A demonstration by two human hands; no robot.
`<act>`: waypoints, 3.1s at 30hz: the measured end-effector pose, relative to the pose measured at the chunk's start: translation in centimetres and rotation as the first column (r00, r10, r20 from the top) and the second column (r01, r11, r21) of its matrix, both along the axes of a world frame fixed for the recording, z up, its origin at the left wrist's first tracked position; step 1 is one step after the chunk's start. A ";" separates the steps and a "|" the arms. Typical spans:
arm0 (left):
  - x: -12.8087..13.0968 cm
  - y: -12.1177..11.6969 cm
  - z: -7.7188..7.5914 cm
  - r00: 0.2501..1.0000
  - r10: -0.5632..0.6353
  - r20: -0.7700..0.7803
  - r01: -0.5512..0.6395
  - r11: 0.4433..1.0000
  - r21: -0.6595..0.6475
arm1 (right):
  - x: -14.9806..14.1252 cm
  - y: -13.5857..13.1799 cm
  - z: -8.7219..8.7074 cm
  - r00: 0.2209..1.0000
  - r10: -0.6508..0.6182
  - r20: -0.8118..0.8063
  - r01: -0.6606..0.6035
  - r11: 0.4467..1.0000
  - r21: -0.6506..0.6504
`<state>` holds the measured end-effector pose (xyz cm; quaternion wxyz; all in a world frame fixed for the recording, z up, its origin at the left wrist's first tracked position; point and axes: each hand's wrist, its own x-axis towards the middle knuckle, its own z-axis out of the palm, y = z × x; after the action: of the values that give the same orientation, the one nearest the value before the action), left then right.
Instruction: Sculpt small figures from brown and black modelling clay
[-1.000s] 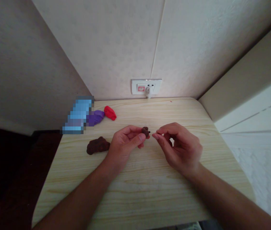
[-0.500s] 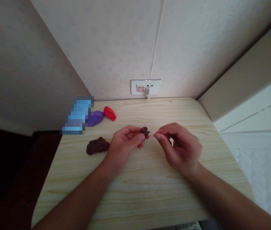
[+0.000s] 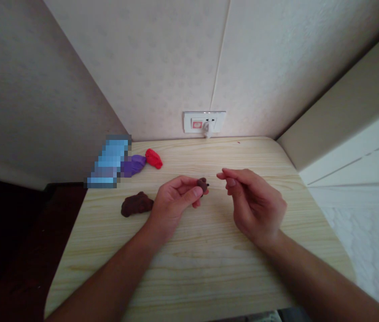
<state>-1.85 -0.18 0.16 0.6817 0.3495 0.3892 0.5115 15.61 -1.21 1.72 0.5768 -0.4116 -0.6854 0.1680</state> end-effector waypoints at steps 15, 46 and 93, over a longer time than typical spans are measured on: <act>-0.1 0.0 -0.1 1.000 -0.012 0.018 0.011 1.000 0.021 | 0.2 0.2 0.2 0.996 0.019 -0.085 -0.028 0.994 -0.107; -0.1 -0.1 0.1 1.000 -0.006 0.003 0.006 1.000 0.010 | 0.2 0.0 0.3 0.984 0.145 -0.107 -0.170 0.944 -0.281; -0.1 0.0 -0.1 1.000 -0.004 0.015 0.004 1.000 0.016 | 0.0 0.5 0.5 0.986 0.127 0.109 -0.119 0.989 -0.085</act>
<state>-1.94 -0.16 0.09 0.6827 0.3520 0.3792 0.5159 15.58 -0.75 2.19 0.5087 -0.3995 -0.7343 0.2060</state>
